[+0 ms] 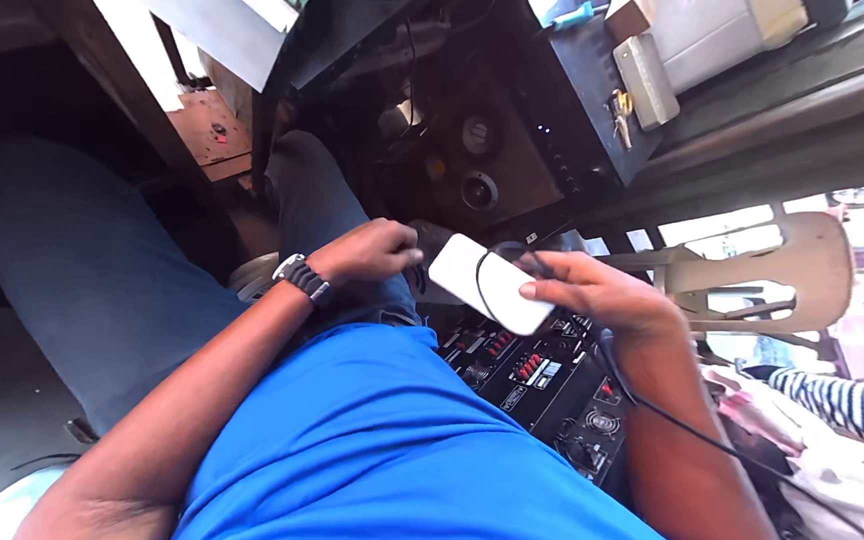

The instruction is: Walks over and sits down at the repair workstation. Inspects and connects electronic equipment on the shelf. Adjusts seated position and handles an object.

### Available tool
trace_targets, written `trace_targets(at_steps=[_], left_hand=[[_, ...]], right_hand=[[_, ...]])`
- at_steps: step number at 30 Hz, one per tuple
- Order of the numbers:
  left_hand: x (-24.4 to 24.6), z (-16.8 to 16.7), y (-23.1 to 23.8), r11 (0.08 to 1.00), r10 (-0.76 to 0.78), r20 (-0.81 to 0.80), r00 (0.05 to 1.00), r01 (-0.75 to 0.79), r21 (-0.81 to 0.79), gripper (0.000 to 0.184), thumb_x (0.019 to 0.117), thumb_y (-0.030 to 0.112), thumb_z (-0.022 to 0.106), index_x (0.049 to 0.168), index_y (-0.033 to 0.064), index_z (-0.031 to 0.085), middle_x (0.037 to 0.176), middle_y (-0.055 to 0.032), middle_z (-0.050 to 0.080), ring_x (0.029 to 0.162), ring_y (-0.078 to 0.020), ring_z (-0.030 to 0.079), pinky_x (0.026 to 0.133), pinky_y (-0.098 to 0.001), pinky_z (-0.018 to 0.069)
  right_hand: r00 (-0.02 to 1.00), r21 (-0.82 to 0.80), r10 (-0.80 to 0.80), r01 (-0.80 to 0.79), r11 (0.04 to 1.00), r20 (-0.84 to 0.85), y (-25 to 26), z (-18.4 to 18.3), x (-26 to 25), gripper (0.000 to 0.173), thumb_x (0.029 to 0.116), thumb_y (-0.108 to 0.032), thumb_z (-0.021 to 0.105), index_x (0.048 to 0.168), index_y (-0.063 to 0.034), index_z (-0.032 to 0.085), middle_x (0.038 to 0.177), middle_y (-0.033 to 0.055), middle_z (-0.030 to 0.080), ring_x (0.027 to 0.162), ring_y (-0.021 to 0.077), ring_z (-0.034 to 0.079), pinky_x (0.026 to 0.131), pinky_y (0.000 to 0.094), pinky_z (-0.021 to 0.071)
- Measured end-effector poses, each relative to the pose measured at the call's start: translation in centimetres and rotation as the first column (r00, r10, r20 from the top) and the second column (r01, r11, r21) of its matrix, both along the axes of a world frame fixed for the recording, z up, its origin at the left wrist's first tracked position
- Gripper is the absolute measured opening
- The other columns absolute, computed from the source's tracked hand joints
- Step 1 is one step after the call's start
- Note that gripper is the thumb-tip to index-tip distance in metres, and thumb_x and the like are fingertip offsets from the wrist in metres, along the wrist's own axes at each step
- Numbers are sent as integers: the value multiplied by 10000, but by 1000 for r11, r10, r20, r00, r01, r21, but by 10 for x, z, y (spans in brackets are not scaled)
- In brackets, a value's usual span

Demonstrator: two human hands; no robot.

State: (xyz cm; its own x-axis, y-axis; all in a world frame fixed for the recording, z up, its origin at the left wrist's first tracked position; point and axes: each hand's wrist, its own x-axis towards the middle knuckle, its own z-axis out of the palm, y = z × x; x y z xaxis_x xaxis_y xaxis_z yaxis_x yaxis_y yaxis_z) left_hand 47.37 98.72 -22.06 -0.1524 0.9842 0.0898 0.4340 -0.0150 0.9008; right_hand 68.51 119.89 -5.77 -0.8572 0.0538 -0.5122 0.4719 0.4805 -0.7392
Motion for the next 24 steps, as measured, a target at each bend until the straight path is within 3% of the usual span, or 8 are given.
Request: trace_targets(at_steps=[3, 6, 10, 13, 16, 19, 22, 24], left_hand=[[-12, 23, -4, 996, 51, 523, 851, -81, 36, 475, 1111, 388, 333, 1125, 37, 653, 988, -85, 732, 849, -184, 731, 713, -362, 626], [-17, 40, -9, 993, 94, 700, 708, -117, -15, 413, 1084, 412, 442, 1175, 43, 601, 962, -123, 740, 767, -218, 749, 623, -368, 641], [-20, 43, -14, 946, 303, 700, 646, -294, -138, 212, 1034, 184, 601, 1101, -16, 615, 841, -166, 712, 581, -207, 683, 518, -329, 599], [-25, 34, -30, 909, 385, 691, 611, -380, -171, 217, 1030, 144, 586, 1185, -7, 597, 958, -182, 719, 686, -250, 727, 600, -386, 644], [-23, 19, -56, 866, 450, 692, 565, -464, -185, 250, 1035, 108, 568, 1271, 27, 557, 1054, -183, 714, 782, -289, 746, 673, -428, 659], [-19, 10, -76, 808, 550, 651, 522, -531, -256, 268, 1061, 167, 546, 1323, 120, 514, 1079, -129, 708, 771, -234, 741, 676, -382, 645], [-29, 3, -76, 721, 661, 637, 396, -571, -393, 427, 1065, 181, 536, 1476, 210, 421, 1130, -147, 681, 723, -243, 725, 618, -390, 638], [-37, 2, -73, 655, 730, 622, 285, -553, -516, 488, 1067, 203, 508, 1534, 296, 400, 1023, -145, 691, 603, -198, 675, 513, -334, 593]], right_hand=[[940, -289, -226, 149, 946, -254, 10, -49, -12, 265, 991, -122, 509, 1189, -48, 667, 902, 37, 714, 749, 78, 687, 685, 252, 605], [905, -486, -309, 136, 863, -294, -4, -91, -35, 262, 999, -121, 508, 1199, -52, 662, 951, 34, 720, 804, 73, 695, 736, 253, 609], [944, -656, -260, 64, 752, -205, -7, -120, -62, 346, 1075, -271, 466, 1278, -58, 649, 966, 71, 735, 775, 124, 714, 678, 293, 624], [937, -727, -350, 234, 645, -9, 18, -135, -69, 458, 1104, -383, 362, 1426, -127, 564, 885, 116, 747, 608, 185, 711, 488, 330, 609], [861, -648, -487, 455, 611, 145, 56, -169, -57, 453, 1094, -416, 373, 1407, -158, 576, 907, 58, 729, 608, 97, 660, 516, 234, 563], [718, -723, -640, 592, 356, 273, 81, -213, -33, 414, 1096, -405, 385, 1170, -126, 682, 995, 76, 757, 750, 145, 725, 585, 268, 596], [462, -785, -802, 619, -13, 378, 84, -252, -22, 570, 1085, -520, 331, 1051, -90, 702, 890, 81, 738, 653, 132, 687, 531, 240, 561], [403, -713, -840, 700, 27, 363, 86, -270, -19, 428, 1108, -398, 356, 1127, -97, 660, 906, 70, 724, 652, 122, 673, 551, 237, 562]])
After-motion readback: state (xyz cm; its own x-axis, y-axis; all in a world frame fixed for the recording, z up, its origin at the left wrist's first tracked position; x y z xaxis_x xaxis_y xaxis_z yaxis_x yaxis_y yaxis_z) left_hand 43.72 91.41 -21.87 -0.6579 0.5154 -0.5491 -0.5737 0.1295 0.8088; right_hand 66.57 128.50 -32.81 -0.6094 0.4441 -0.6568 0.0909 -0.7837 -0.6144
